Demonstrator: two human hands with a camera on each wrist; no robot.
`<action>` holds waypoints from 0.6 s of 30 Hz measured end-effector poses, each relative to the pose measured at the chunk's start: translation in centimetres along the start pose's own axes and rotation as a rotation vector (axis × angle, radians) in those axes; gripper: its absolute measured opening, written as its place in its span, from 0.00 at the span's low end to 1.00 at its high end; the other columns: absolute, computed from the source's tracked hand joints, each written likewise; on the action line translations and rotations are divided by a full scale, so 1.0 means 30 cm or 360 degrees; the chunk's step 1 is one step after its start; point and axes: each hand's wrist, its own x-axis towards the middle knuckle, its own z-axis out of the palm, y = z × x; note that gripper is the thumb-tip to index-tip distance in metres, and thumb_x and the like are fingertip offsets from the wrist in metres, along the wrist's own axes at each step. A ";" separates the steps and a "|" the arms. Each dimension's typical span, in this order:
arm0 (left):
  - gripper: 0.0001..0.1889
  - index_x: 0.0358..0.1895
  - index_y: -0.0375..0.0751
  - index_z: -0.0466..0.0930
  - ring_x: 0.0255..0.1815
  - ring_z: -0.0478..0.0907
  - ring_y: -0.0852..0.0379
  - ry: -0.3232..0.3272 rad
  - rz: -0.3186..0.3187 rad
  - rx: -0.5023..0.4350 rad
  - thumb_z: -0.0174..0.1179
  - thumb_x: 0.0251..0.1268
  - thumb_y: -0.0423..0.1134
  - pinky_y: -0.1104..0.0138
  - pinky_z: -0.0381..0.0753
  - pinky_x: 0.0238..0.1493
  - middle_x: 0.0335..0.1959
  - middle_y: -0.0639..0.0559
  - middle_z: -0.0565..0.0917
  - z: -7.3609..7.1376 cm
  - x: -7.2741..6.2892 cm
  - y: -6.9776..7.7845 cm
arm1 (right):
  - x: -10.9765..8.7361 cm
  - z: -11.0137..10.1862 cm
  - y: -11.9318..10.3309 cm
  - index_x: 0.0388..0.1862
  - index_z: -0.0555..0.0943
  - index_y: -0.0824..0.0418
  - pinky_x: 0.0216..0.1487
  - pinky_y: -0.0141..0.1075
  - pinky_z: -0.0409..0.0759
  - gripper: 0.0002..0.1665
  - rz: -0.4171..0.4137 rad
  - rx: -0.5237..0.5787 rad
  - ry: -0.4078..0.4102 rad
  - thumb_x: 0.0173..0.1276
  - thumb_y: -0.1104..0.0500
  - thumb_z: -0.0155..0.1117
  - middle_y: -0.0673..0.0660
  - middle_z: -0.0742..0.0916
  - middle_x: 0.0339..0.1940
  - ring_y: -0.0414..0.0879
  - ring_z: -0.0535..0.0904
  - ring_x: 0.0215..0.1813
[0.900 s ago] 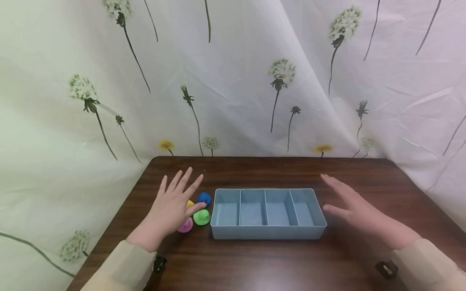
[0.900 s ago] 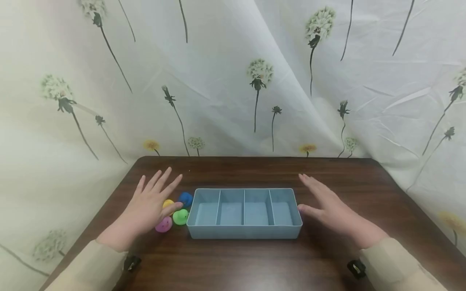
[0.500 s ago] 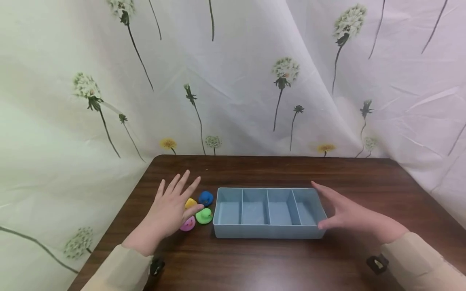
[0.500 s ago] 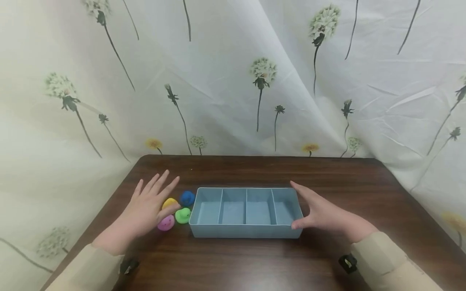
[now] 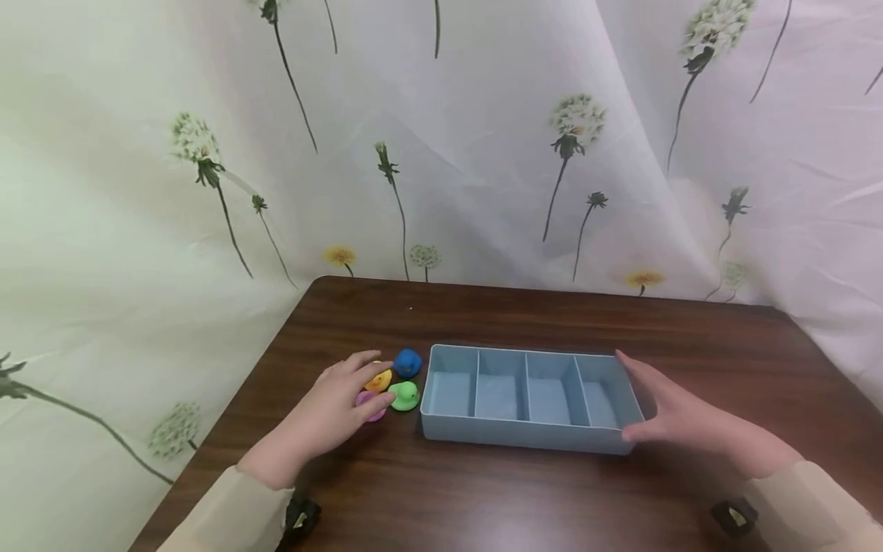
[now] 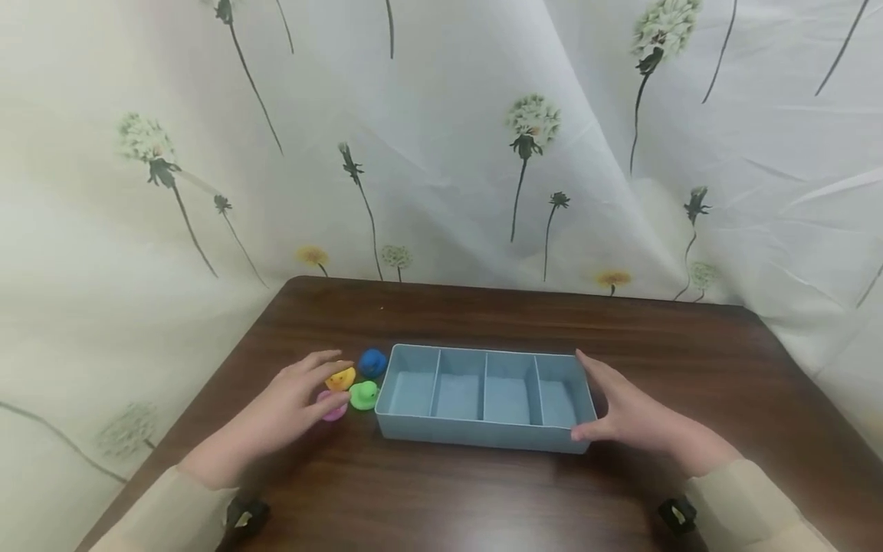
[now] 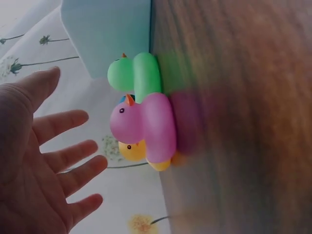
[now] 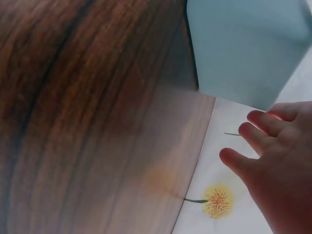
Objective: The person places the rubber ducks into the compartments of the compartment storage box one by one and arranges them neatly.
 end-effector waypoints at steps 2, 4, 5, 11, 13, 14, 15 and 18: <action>0.27 0.63 0.44 0.78 0.63 0.71 0.39 -0.0006 -0.0032 -0.0006 0.65 0.65 0.51 0.40 0.62 0.64 0.64 0.44 0.73 0.001 -0.007 -0.001 | 0.000 0.004 0.002 0.79 0.48 0.67 0.63 0.64 0.60 0.67 -0.0016 -0.0033 0.0014 0.53 0.50 0.80 0.72 0.60 0.75 0.70 0.55 0.72; 0.26 0.62 0.43 0.79 0.59 0.73 0.41 -0.0014 -0.0050 0.0009 0.66 0.64 0.51 0.42 0.66 0.62 0.61 0.45 0.75 0.003 -0.011 -0.003 | -0.005 0.008 0.002 0.80 0.47 0.66 0.63 0.64 0.60 0.67 -0.0022 -0.0042 0.0022 0.53 0.50 0.80 0.73 0.60 0.75 0.71 0.55 0.72; 0.26 0.61 0.43 0.79 0.58 0.74 0.42 -0.0013 -0.0044 0.0027 0.67 0.63 0.51 0.43 0.67 0.61 0.59 0.46 0.75 0.007 -0.010 -0.004 | -0.008 0.009 0.004 0.80 0.47 0.66 0.65 0.57 0.61 0.67 -0.0024 -0.0048 0.0030 0.53 0.50 0.80 0.72 0.60 0.75 0.70 0.56 0.72; 0.27 0.55 0.40 0.82 0.47 0.78 0.46 0.0085 0.0021 0.0216 0.74 0.54 0.49 0.46 0.70 0.57 0.49 0.47 0.78 0.023 -0.015 -0.021 | -0.012 0.018 0.008 0.81 0.46 0.60 0.62 0.23 0.53 0.66 -0.0028 -0.0019 0.0046 0.55 0.48 0.79 0.71 0.59 0.76 0.69 0.55 0.73; 0.27 0.53 0.39 0.82 0.44 0.78 0.49 0.0127 0.0029 0.0260 0.75 0.52 0.50 0.47 0.72 0.54 0.46 0.47 0.77 0.021 -0.018 -0.018 | -0.010 0.018 0.007 0.81 0.46 0.60 0.65 0.29 0.56 0.66 -0.0023 -0.0005 0.0040 0.55 0.49 0.78 0.71 0.58 0.76 0.70 0.54 0.74; 0.27 0.52 0.39 0.83 0.41 0.78 0.50 0.0148 0.0035 0.0280 0.76 0.51 0.50 0.49 0.73 0.52 0.43 0.48 0.77 0.019 -0.019 -0.016 | -0.010 0.017 0.007 0.81 0.46 0.59 0.66 0.31 0.56 0.66 -0.0017 -0.0004 0.0038 0.56 0.49 0.78 0.71 0.58 0.76 0.70 0.54 0.74; 0.27 0.50 0.38 0.83 0.38 0.77 0.52 0.0164 0.0032 0.0295 0.76 0.50 0.50 0.50 0.74 0.49 0.41 0.49 0.77 0.018 -0.020 -0.014 | -0.009 0.016 0.006 0.81 0.46 0.59 0.66 0.34 0.57 0.66 -0.0012 -0.0002 0.0035 0.56 0.48 0.78 0.71 0.58 0.76 0.69 0.54 0.74; 0.24 0.45 0.38 0.82 0.30 0.72 0.56 0.0176 -0.0006 0.0332 0.76 0.49 0.50 0.56 0.74 0.39 0.33 0.52 0.74 0.013 -0.019 -0.006 | -0.008 0.012 0.007 0.81 0.46 0.60 0.67 0.35 0.57 0.66 -0.0014 0.0011 0.0034 0.56 0.49 0.78 0.71 0.58 0.76 0.70 0.53 0.74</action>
